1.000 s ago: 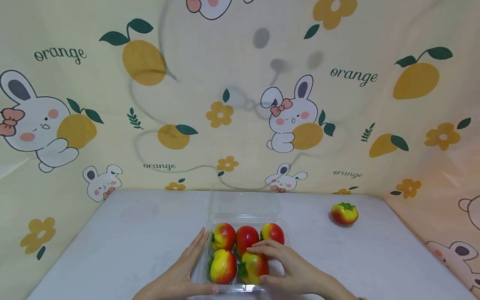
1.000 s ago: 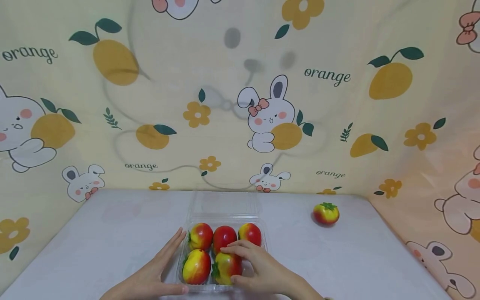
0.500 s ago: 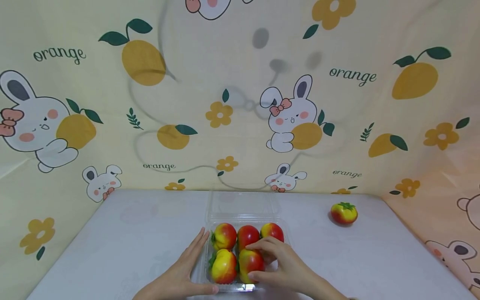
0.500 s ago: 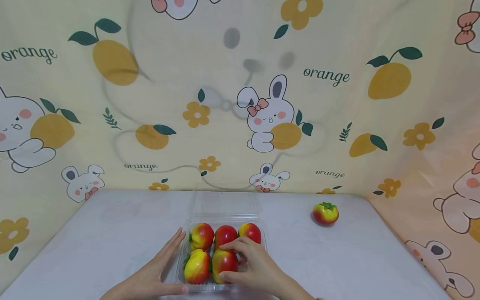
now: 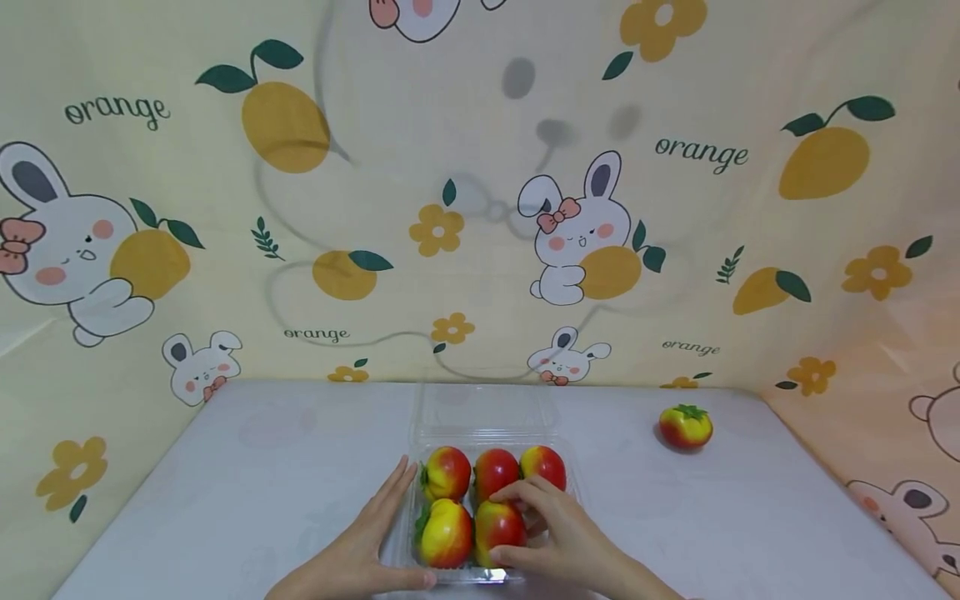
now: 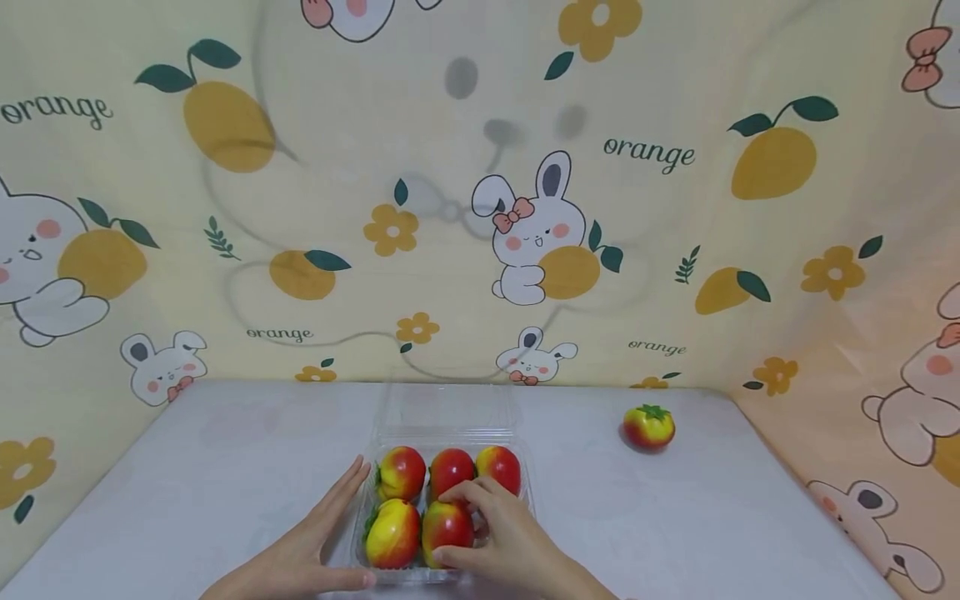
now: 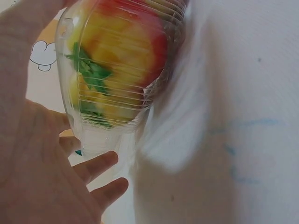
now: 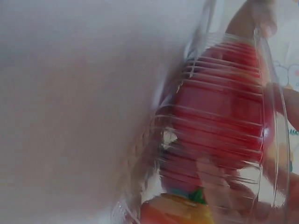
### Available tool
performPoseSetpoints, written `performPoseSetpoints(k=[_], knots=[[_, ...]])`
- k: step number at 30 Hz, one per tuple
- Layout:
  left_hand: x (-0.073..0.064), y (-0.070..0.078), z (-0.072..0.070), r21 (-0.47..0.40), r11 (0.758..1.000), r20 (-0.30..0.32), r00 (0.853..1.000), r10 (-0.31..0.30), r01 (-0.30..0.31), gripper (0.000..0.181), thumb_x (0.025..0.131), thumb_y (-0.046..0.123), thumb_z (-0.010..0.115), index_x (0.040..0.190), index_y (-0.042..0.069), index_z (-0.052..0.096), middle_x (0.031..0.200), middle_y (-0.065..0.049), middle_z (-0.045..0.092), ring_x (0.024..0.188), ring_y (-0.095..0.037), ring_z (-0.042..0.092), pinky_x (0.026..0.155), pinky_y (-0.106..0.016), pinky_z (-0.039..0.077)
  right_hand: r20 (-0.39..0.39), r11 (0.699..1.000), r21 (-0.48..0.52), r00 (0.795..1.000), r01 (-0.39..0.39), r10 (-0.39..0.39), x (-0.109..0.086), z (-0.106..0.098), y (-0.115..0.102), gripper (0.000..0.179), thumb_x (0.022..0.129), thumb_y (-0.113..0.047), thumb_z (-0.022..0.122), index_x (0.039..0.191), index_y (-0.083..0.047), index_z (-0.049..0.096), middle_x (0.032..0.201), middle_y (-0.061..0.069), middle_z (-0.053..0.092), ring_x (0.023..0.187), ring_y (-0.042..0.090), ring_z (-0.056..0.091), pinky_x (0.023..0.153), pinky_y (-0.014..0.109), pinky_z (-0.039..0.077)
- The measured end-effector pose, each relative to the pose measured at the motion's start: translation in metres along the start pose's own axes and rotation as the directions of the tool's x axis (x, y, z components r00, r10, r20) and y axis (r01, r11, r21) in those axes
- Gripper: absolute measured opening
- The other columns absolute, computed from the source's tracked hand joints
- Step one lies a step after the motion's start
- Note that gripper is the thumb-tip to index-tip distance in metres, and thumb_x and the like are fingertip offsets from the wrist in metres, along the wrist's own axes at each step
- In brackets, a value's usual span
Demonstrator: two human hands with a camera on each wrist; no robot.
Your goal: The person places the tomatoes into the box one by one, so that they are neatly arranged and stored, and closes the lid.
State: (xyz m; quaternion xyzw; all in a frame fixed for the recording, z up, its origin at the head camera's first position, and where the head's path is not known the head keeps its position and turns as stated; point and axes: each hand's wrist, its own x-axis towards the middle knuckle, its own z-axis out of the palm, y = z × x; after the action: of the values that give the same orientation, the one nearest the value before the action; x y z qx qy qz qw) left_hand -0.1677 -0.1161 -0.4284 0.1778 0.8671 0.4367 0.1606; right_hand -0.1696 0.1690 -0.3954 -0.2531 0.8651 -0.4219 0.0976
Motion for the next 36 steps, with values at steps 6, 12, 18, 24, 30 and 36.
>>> performPoseSetpoints(k=[6, 12, 18, 24, 30, 36], knots=[[0.0, -0.001, 0.0, -0.006, 1.0, -0.007, 1.0, 0.009, -0.009, 0.109, 0.074, 0.054, 0.073, 0.155, 0.028, 0.006, 0.163, -0.004, -0.005, 0.144, -0.044, 0.013, 0.096, -0.078, 0.028, 0.029, 0.999, 0.025, 0.999, -0.032, 0.032, -0.003, -0.005, -0.001, 0.044, 0.083, -0.04, 0.073, 0.121, -0.027, 0.058, 0.113, -0.005, 0.055, 0.095, 0.007, 0.058, 0.082, 0.022, 0.055], [-0.001, -0.002, 0.001, -0.014, 1.0, -0.008, 1.0, 0.01, -0.011, 0.109, 0.073, 0.054, 0.073, 0.155, 0.027, 0.007, 0.163, -0.004, -0.005, 0.144, -0.045, 0.012, 0.095, -0.079, 0.027, -0.015, 1.0, 0.019, 1.0, -0.012, 0.013, -0.007, -0.009, 0.002, 0.041, 0.084, -0.039, 0.072, 0.121, -0.026, 0.059, 0.112, -0.005, 0.057, 0.098, 0.011, 0.057, 0.083, 0.023, 0.055], [0.0, 0.0, 0.001, -0.01, 1.0, -0.008, 1.0, 0.001, -0.001, 0.11, 0.073, 0.055, 0.074, 0.155, 0.028, 0.006, 0.163, -0.005, -0.005, 0.144, -0.046, 0.012, 0.095, -0.079, 0.027, -0.135, 0.998, -0.014, 0.989, 0.066, -0.068, -0.011, -0.02, 0.006, 0.04, 0.085, -0.033, 0.072, 0.121, -0.018, 0.061, 0.116, 0.003, 0.059, 0.099, 0.02, 0.057, 0.081, 0.026, 0.057], [-0.001, -0.001, 0.001, -0.016, 1.0, -0.009, 1.0, -0.025, 0.025, 0.109, 0.073, 0.056, 0.074, 0.155, 0.031, 0.006, 0.163, -0.003, -0.006, 0.144, -0.046, 0.011, 0.094, -0.08, 0.026, -0.238, 0.993, -0.035, 0.964, 0.113, -0.118, -0.011, -0.028, 0.015, 0.041, 0.084, -0.033, 0.074, 0.12, -0.016, 0.061, 0.119, 0.0, 0.06, 0.101, 0.019, 0.059, 0.079, 0.026, 0.057], [0.0, -0.002, 0.001, -0.038, 0.999, -0.007, 1.0, -0.014, 0.013, 0.11, 0.072, 0.055, 0.073, 0.155, 0.028, 0.006, 0.163, -0.003, -0.006, 0.144, -0.048, 0.01, 0.091, -0.081, 0.027, -0.339, 0.997, -0.03, 0.938, 0.067, -0.073, -0.01, -0.036, 0.022, 0.043, 0.081, -0.031, 0.077, 0.12, -0.019, 0.062, 0.118, -0.001, 0.062, 0.104, 0.021, 0.058, 0.078, 0.027, 0.058], [0.001, -0.001, 0.0, -0.03, 0.999, -0.011, 1.0, -0.018, 0.018, 0.111, 0.071, 0.056, 0.073, 0.155, 0.029, 0.006, 0.163, -0.003, -0.006, 0.143, -0.048, 0.011, 0.09, -0.081, 0.028, -0.378, 1.0, -0.02, 0.926, 0.0, -0.008, -0.009, -0.042, 0.026, 0.044, 0.08, -0.031, 0.077, 0.119, -0.018, 0.062, 0.118, 0.001, 0.063, 0.108, 0.026, 0.057, 0.078, 0.024, 0.057]])
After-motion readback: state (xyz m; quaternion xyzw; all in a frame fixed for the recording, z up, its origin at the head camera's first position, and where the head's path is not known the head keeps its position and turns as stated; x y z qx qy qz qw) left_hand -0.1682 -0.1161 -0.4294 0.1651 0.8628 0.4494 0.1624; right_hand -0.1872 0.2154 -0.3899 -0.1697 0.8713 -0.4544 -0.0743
